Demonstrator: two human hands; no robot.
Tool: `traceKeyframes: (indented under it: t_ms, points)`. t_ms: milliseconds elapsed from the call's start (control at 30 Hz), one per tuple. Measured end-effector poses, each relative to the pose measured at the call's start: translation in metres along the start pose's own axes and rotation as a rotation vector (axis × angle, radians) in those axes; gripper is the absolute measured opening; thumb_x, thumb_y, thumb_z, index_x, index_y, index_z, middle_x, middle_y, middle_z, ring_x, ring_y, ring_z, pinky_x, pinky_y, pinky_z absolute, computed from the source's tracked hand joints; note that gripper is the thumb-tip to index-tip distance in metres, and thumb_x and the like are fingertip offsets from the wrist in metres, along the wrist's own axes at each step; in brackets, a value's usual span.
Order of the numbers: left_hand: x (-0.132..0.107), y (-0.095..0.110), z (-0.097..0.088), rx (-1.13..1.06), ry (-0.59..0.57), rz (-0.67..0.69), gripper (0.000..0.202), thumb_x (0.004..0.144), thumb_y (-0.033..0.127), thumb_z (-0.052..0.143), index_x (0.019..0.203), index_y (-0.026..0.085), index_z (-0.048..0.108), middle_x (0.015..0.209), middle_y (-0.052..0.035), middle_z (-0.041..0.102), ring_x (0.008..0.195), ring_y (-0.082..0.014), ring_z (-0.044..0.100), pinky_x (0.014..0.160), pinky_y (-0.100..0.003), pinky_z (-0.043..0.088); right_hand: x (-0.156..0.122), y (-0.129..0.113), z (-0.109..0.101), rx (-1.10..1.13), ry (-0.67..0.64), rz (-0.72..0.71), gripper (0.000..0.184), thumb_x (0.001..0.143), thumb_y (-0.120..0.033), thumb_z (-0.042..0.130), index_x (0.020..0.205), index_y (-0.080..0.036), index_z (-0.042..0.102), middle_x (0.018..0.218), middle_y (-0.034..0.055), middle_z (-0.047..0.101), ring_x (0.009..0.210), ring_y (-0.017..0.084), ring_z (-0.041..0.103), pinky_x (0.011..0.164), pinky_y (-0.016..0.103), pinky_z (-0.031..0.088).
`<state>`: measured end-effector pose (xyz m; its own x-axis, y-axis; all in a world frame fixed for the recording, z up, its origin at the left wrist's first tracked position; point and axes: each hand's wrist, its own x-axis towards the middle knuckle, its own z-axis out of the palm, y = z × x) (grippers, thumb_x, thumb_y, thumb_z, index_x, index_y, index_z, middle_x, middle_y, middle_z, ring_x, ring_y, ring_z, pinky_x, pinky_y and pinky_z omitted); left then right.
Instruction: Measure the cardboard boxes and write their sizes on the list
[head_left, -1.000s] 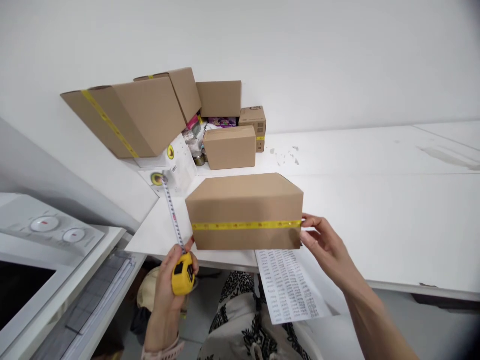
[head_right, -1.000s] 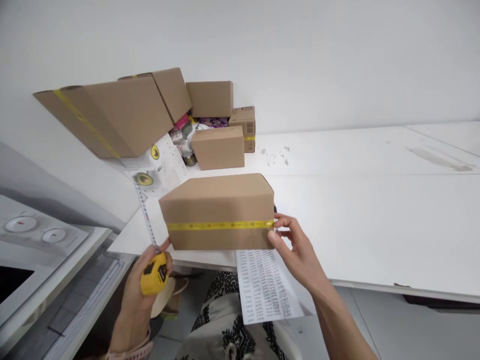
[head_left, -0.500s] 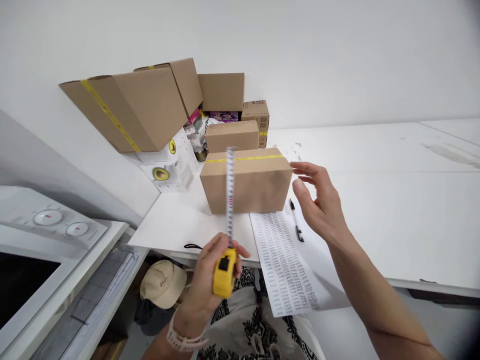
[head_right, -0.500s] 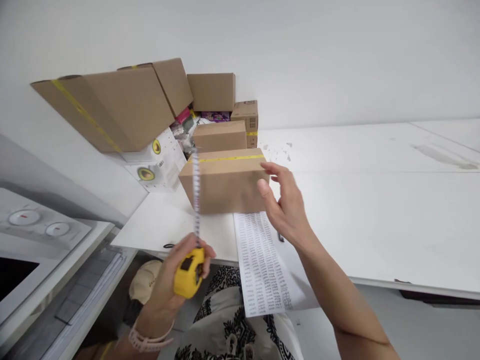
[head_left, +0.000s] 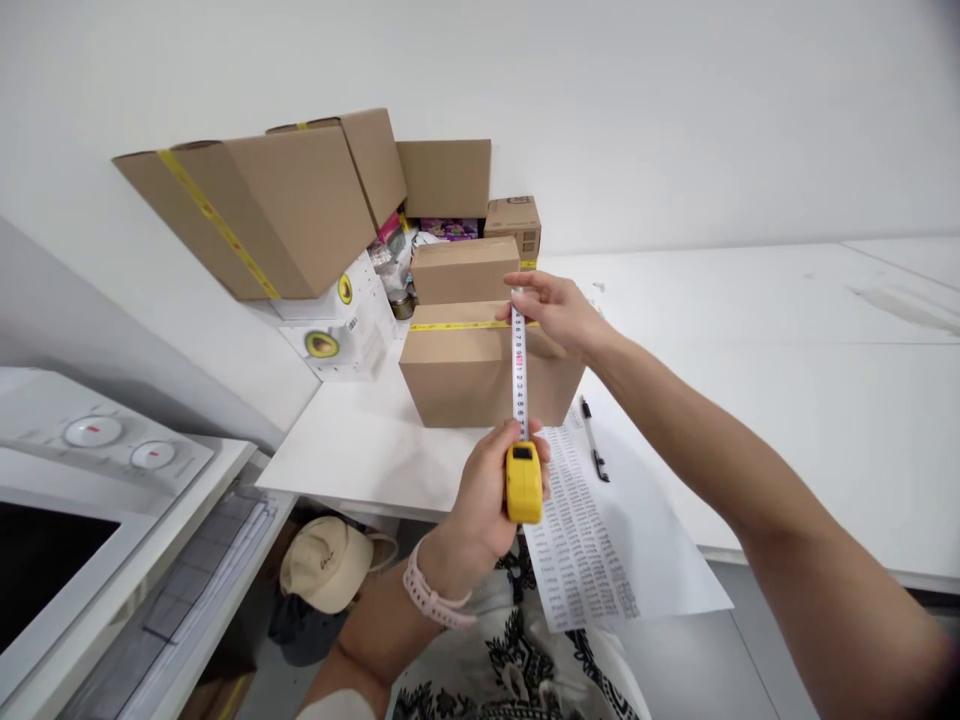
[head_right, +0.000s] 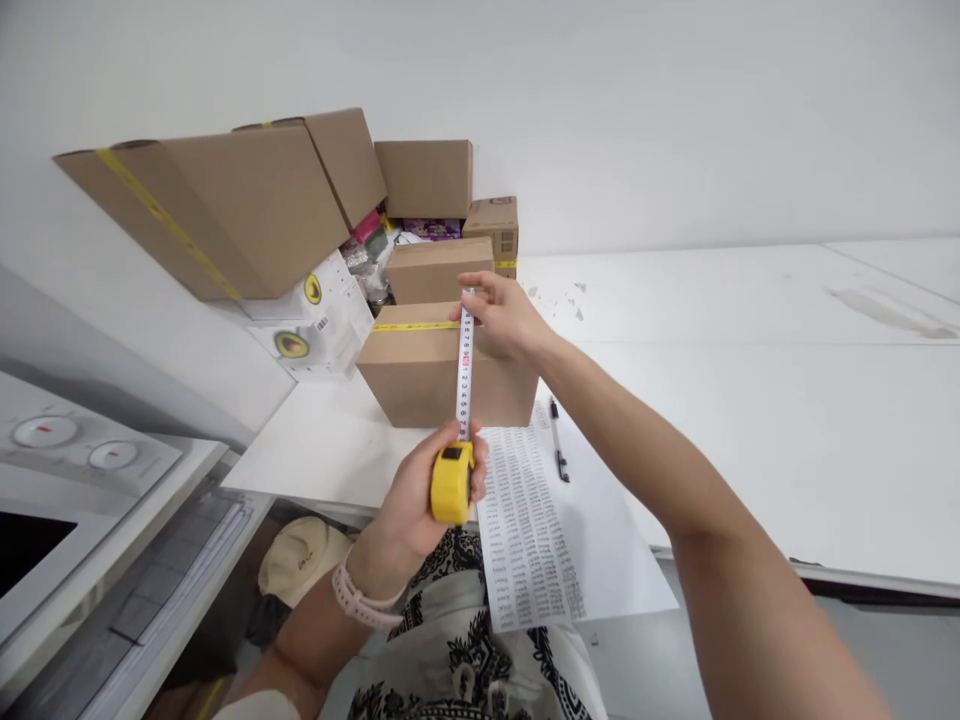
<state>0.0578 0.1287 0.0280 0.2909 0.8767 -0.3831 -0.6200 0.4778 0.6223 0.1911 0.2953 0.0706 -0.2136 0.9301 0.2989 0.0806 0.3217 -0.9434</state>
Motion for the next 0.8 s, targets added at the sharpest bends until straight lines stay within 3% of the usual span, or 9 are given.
traceKeyframes:
  t_ms: [100, 233, 500, 667, 800]
  points:
    - [0.019, 0.018, 0.015, -0.074, -0.027, -0.026, 0.014, 0.093, 0.027, 0.061, 0.092, 0.014, 0.061, 0.068, 0.0002, 0.061, 0.050, -0.0084, 0.055, 0.050, -0.021, 0.042, 0.044, 0.007, -0.003, -0.030, -0.026, 0.112, 0.007, 0.092, -0.012, 0.062, 0.094, -0.015, 0.068, 0.080, 0.0080, 0.076, 0.083, 0.019, 0.071, 0.090, 0.038, 0.056]
    - [0.042, 0.034, 0.026, -0.096, -0.016, -0.007, 0.010, 0.095, 0.023, 0.054, 0.089, 0.016, 0.057, 0.064, 0.0018, 0.058, 0.047, -0.0084, 0.052, 0.048, -0.022, 0.039, 0.079, 0.020, -0.001, -0.155, -0.050, 0.128, 0.011, 0.087, -0.010, 0.068, 0.078, -0.015, 0.067, 0.077, 0.0091, 0.075, 0.078, 0.019, 0.070, 0.087, 0.037, 0.056]
    - [0.053, 0.033, 0.024, -0.081, 0.083, 0.025, 0.012, 0.096, 0.020, 0.046, 0.088, 0.018, 0.056, 0.061, 0.0024, 0.056, 0.043, -0.0088, 0.049, 0.046, -0.021, 0.035, 0.090, 0.046, 0.009, -0.278, -0.015, 0.025, 0.011, 0.090, -0.017, 0.061, 0.089, -0.014, 0.072, 0.081, 0.0093, 0.076, 0.074, 0.019, 0.069, 0.085, 0.037, 0.055]
    - [0.058, 0.045, 0.026, 0.004, 0.113, 0.038, 0.015, 0.091, 0.015, 0.045, 0.083, 0.015, 0.058, 0.058, 0.0006, 0.058, 0.041, -0.0095, 0.049, 0.045, -0.022, 0.036, 0.092, 0.046, 0.006, -0.590, 0.076, -0.016, 0.020, 0.090, -0.018, 0.058, 0.095, -0.012, 0.076, 0.095, 0.0129, 0.076, 0.093, 0.026, 0.069, 0.094, 0.040, 0.051]
    - [0.058, 0.052, 0.028, 0.027, 0.102, 0.035, 0.017, 0.089, 0.012, 0.042, 0.081, 0.014, 0.057, 0.057, 0.0001, 0.058, 0.040, -0.0098, 0.049, 0.045, -0.022, 0.037, 0.090, 0.047, 0.003, -0.733, 0.065, 0.034, 0.019, 0.087, -0.021, 0.064, 0.097, -0.014, 0.078, 0.100, 0.0126, 0.076, 0.101, 0.028, 0.067, 0.097, 0.040, 0.048]
